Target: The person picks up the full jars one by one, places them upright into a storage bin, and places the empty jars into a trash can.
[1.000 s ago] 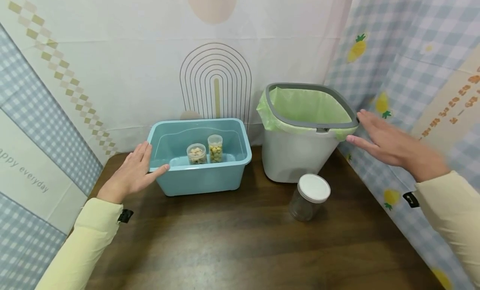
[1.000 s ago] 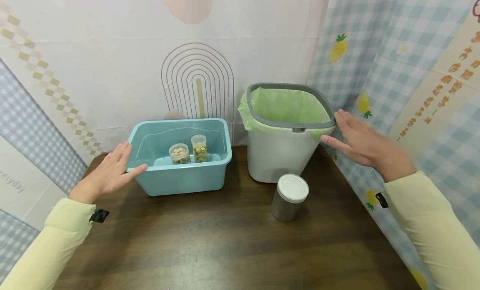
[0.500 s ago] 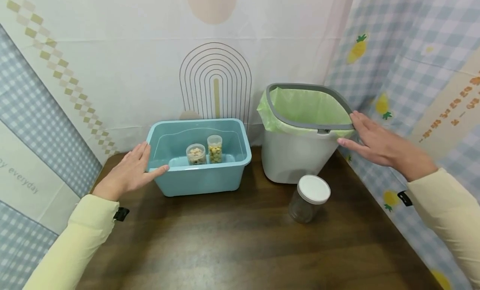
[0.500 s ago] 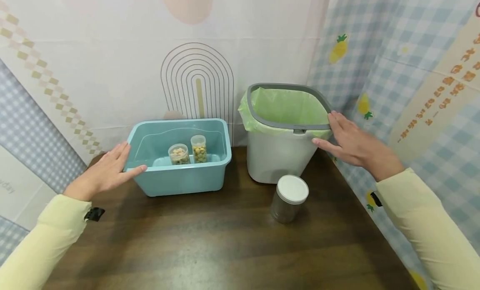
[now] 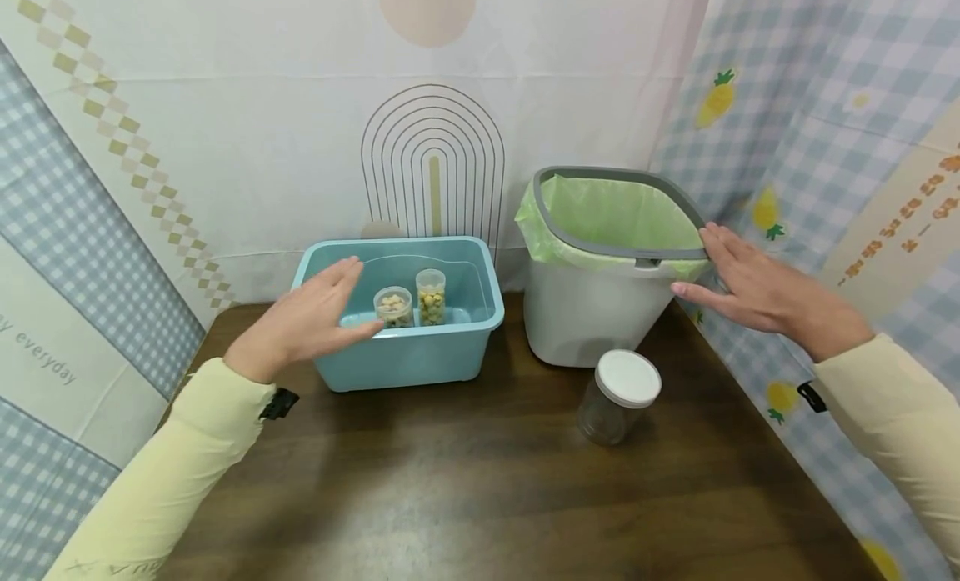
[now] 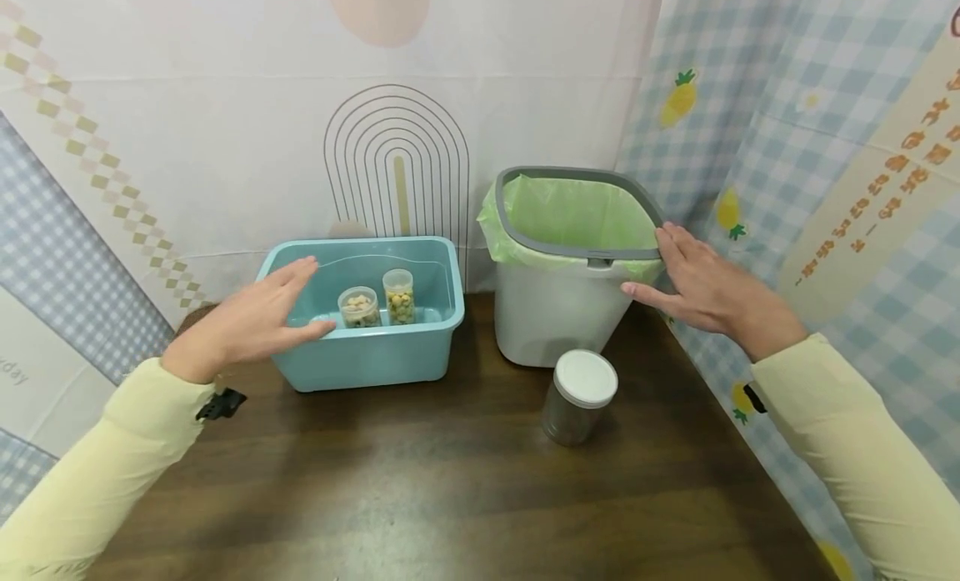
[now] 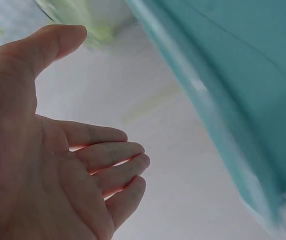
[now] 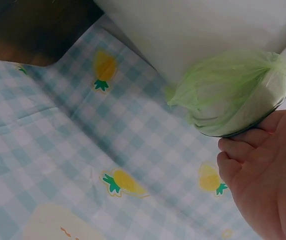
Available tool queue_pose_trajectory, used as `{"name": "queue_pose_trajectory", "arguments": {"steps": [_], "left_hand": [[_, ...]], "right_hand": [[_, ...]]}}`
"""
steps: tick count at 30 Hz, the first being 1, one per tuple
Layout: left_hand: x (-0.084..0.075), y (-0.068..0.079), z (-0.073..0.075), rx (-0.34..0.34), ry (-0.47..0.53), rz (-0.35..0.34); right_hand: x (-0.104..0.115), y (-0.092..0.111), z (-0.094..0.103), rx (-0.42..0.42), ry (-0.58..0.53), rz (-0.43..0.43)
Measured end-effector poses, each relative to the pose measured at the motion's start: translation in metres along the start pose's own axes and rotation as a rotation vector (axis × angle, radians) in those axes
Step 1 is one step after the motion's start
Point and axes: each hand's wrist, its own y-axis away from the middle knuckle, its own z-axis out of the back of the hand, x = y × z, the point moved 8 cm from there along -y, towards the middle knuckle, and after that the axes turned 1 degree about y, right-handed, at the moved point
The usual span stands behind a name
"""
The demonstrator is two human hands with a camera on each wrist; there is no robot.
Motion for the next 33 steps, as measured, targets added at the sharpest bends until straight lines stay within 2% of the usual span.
{"name": "queue_pose_trajectory", "arguments": {"steps": [8,12,16,23,29,33], "left_hand": [[-0.092,-0.019,0.010,-0.045,0.024,-0.224],[-0.123,-0.025,-0.001,-0.014,0.073,-0.312],[-0.146,-0.031,-0.024,0.044,0.120,-0.364],[-0.181,-0.044,-0.076,0.135,0.148,-0.413],[-0.209,-0.068,-0.115,0.167,0.250,-0.438],[-0.223,-0.087,-0.138,0.134,0.330,-0.440]], "right_hand": [[0.000,0.000,0.000,-0.021,0.012,0.007],[0.001,0.000,-0.001,-0.031,0.012,0.013],[0.003,0.000,-0.002,-0.042,0.019,0.020],[0.005,0.004,-0.004,-0.052,0.040,0.031],[0.003,0.005,-0.001,-0.081,0.056,0.037],[0.004,0.003,0.000,-0.081,0.053,0.037]]}}
